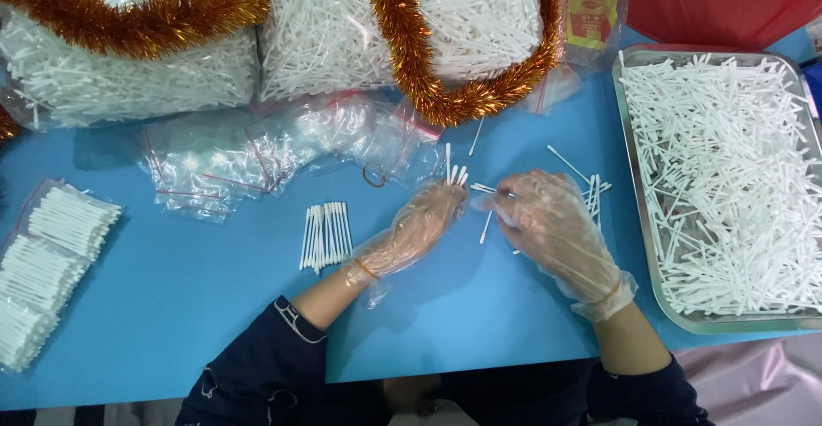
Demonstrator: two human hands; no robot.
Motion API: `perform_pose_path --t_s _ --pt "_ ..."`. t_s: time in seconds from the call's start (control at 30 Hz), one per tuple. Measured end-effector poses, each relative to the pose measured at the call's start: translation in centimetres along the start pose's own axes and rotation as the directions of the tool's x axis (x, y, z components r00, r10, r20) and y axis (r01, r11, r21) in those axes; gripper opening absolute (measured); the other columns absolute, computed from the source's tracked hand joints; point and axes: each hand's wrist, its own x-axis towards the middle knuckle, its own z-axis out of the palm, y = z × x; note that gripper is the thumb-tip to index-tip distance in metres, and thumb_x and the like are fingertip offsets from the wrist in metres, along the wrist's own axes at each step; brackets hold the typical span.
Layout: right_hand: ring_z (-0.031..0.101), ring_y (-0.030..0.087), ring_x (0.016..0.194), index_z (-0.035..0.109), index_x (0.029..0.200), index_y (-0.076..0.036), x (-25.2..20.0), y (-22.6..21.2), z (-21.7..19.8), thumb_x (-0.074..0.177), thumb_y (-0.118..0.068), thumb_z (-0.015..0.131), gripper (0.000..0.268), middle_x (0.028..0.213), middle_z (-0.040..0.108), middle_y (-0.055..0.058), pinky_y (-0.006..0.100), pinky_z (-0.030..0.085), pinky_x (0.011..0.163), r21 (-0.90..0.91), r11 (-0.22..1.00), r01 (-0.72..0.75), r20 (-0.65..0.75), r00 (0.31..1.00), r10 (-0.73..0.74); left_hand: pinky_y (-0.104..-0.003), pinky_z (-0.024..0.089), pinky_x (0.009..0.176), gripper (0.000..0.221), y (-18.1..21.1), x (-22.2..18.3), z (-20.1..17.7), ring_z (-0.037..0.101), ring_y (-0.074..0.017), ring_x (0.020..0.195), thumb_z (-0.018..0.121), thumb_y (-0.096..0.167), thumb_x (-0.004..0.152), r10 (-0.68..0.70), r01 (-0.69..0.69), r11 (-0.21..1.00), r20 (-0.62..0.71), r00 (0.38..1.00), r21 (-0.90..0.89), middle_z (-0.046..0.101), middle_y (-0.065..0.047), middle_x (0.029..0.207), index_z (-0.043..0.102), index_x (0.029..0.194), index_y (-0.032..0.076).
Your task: The person, wearing clear plastic gloves, counts and organizes white cotton swabs into small plastic bags at a blue table. They take groups of swabs from a metal tray and large bulk bags, align them into neat rows, and slide them into individual clear re-sealable bags.
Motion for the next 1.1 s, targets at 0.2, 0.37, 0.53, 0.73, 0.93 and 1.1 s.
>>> perform_pose_path --t_s 0.2,0.37,0.53,0.73,0.93,1.1 --pt "0.068 0.020 0.106 0.072 0.094 -0.023 1.1 -0.5 -0.7 0.083 -0.033 0.074 0.015 0.107 0.070 -0.003 0.040 0.055 0.086 -0.065 0.995 0.080 0.216 0.974 -0.064 -0.037 0.043 0.114 0.049 0.4 -0.4 1.3 0.045 -0.0273 0.140 0.046 0.016 0.104 0.104 -0.105 0.962 0.019 0.994 0.252 0.051 -0.016 0.149 0.039 0.151 0.006" --pt "0.070 0.030 0.090 0.067 0.093 -0.014 1.4 0.5 -2.7 0.094 -0.029 0.066 0.016 0.086 0.067 0.008 0.046 0.055 0.076 0.529 0.837 -0.141 0.099 0.990 0.105 -0.034 0.044 0.114 0.047 0.7 -0.5 2.3 0.045 -0.0253 0.140 0.047 0.012 0.104 0.211 -0.213 0.847 0.061 0.976 0.487 0.051 -0.015 0.149 0.043 0.150 0.005" --pt "0.064 0.016 0.068 0.070 0.078 -0.009 1.3 -2.4 -4.4 0.091 -0.014 0.071 0.014 0.069 0.066 0.005 0.031 0.054 0.065 0.852 0.486 -0.194 0.068 0.962 0.265 -0.033 0.044 0.114 0.045 2.6 -1.7 2.7 0.046 -0.0238 0.140 0.049 0.009 0.103 0.266 -0.274 0.715 0.111 0.957 0.643 0.051 -0.015 0.150 0.046 0.148 0.004" --pt "0.064 0.017 0.061 0.069 0.077 -0.005 2.0 -4.5 -4.3 0.087 -0.014 0.080 0.017 0.069 0.068 0.008 0.032 0.053 0.058 0.875 0.460 -0.153 0.009 0.954 0.301 -0.030 0.045 0.114 0.043 3.9 -2.6 3.6 0.046 -0.0219 0.139 0.050 0.004 0.103 0.334 -0.347 0.493 0.195 0.922 0.798 0.050 -0.014 0.150 0.050 0.147 0.003" --pt "0.064 0.013 0.064 0.071 0.078 -0.008 1.1 -2.8 -3.1 0.076 -0.009 0.088 0.017 0.069 0.069 0.004 0.026 0.053 0.059 0.833 0.548 -0.076 -0.138 0.931 0.339 -0.029 0.048 0.105 0.046 5.6 -1.3 6.5 0.045 -0.0241 0.132 0.050 -0.003 0.098 0.332 -0.407 0.168 0.338 0.881 0.898 0.049 -0.015 0.144 0.049 0.144 0.004" --pt "0.065 0.016 0.065 0.074 0.083 -0.013 1.0 -1.9 -3.4 0.080 -0.010 0.087 0.014 0.074 0.071 0.000 0.026 0.054 0.058 0.682 0.724 0.102 -0.356 0.911 0.206 -0.027 0.049 0.074 0.029 6.6 0.1 8.3 0.054 -0.0232 0.098 0.045 0.018 0.102 0.276 -0.325 -0.754 0.724 0.633 0.571 0.058 -0.014 0.116 0.055 0.126 0.006"
